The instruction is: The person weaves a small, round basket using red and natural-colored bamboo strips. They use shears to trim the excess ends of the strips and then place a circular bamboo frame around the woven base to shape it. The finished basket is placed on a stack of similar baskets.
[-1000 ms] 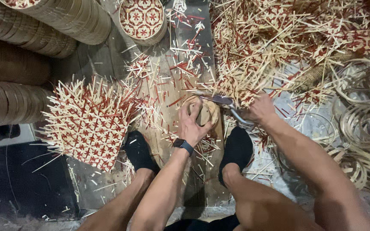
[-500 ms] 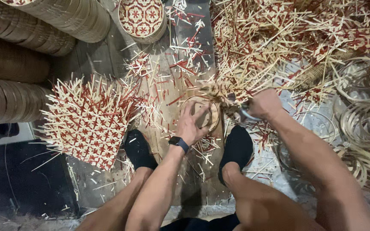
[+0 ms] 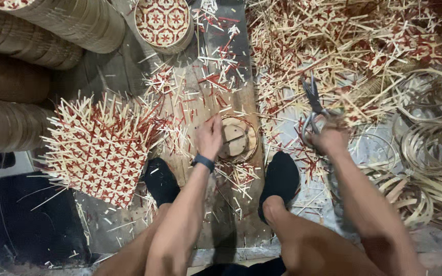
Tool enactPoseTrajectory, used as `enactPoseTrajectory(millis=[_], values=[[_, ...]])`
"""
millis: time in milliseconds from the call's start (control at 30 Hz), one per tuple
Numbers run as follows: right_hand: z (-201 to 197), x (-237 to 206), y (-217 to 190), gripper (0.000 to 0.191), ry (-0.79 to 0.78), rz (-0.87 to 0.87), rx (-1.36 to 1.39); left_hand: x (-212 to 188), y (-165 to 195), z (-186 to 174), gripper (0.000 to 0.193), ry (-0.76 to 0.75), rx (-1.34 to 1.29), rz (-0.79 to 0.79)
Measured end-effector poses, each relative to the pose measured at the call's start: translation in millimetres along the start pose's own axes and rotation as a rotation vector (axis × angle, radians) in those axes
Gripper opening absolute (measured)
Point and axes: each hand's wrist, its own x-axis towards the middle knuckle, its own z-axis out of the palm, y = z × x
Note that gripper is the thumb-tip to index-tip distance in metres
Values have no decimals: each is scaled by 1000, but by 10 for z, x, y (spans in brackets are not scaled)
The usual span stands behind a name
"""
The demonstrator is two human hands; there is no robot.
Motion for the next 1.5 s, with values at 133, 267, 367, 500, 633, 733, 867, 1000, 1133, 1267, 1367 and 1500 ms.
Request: enactPoseTrajectory(millis=[133,267,367,500,633,733,867,1000,1133,1267,1367,1500], values=[[27,-227,-488,33,-288,91,394,219,-28,336,37,33,65,19],[264,-225,-1057,24,-283,-105,919,232,-25,566,30,70,41,133],[381,-154,-1211,24,-313,44,932,209,-31,625,27,80,0,95],[392,-142,-1265,25,-332,132,897,232,-28,684,26,129,12,49],[202,-68,-1219,30,-508,160,959,256,-74,642,27,139,1,182],[-263,226,-911,36,-754,-137,375,157,-205,460,28,218,-43,315],[-1069,545,-213,16,718,-95,559,-192,-478,213,28,209,-11,14],[-996,324,-398,17,327,-79,639,-177,-546,206,37,60,-193,-256],[-161,-220,-975,39,-509,6,932,-96,-544,210,38,-24,-350,-366],[394,-430,-1178,29,-471,206,1277,-102,-478,164,34,27,-158,-382],[403,-434,-1138,29,-455,276,1348,-114,-370,103,35,-16,-264,-352],[230,-494,-1062,25,-650,263,1656,-356,-312,25,32,-144,-1093,-610]])
